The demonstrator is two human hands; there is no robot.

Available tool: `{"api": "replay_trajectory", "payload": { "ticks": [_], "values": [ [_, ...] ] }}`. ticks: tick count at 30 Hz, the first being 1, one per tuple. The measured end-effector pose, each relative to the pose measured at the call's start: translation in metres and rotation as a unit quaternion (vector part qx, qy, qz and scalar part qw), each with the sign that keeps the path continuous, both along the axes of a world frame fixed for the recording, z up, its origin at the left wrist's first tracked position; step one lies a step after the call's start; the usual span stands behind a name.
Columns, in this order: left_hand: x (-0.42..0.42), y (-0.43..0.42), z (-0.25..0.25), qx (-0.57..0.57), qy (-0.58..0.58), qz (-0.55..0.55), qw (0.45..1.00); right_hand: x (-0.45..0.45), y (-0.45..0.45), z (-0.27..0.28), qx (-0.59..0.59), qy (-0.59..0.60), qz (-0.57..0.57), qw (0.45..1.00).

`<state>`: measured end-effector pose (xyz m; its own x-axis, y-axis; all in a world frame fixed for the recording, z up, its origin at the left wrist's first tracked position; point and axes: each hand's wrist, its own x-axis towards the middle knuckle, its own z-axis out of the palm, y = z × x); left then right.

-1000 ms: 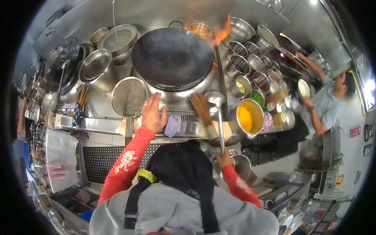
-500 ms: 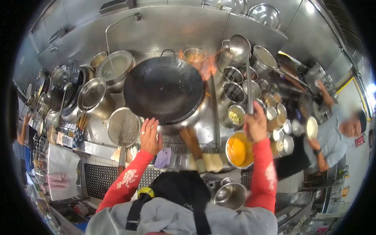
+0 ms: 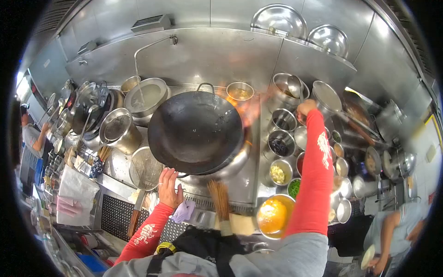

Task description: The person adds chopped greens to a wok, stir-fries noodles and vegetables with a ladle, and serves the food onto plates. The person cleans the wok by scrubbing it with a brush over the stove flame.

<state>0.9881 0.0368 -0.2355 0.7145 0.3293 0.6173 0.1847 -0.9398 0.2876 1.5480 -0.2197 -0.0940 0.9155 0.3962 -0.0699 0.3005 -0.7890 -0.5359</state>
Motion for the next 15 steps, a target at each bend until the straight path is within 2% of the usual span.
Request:
{"api": "replay_trajectory", "payload": {
  "ticks": [1, 2, 3, 5, 7, 10, 13, 14, 15],
  "values": [
    [0.000, 0.000, 0.001, -0.002, 0.004, 0.002, 1.000, 0.005, 0.006, 0.004, -0.076, -0.024, 0.037, 0.996],
    [0.001, -0.001, 0.000, -0.004, 0.000, 0.002, 1.000, 0.011, 0.008, 0.011, -0.012, 0.123, -0.037, 0.992],
    [0.002, -0.002, 0.001, -0.002, 0.002, 0.008, 1.000, 0.005, 0.010, 0.012, 0.103, 0.168, -0.087, 0.977],
    [0.003, -0.005, 0.000, -0.003, 0.003, 0.016, 1.000, -0.009, 0.004, 0.009, 0.321, 0.245, -0.185, 0.896],
    [0.004, -0.005, -0.001, -0.002, -0.003, 0.013, 1.000, -0.001, -0.009, 0.004, 0.386, 0.298, -0.167, 0.857],
    [0.002, -0.003, 0.001, -0.006, -0.012, 0.004, 1.000, -0.015, -0.029, 0.008, 0.532, 0.378, -0.150, 0.743],
    [0.001, -0.001, -0.003, -0.007, -0.022, -0.008, 1.000, -0.065, -0.046, 0.032, 0.580, 0.405, -0.123, 0.696],
    [0.001, 0.000, -0.004, -0.006, -0.025, -0.010, 1.000, -0.089, -0.048, 0.035, 0.592, 0.338, -0.102, 0.724],
    [0.000, 0.001, -0.004, -0.011, -0.026, -0.016, 0.999, -0.116, -0.049, 0.044, 0.586, 0.321, -0.092, 0.738]
  ]
}}
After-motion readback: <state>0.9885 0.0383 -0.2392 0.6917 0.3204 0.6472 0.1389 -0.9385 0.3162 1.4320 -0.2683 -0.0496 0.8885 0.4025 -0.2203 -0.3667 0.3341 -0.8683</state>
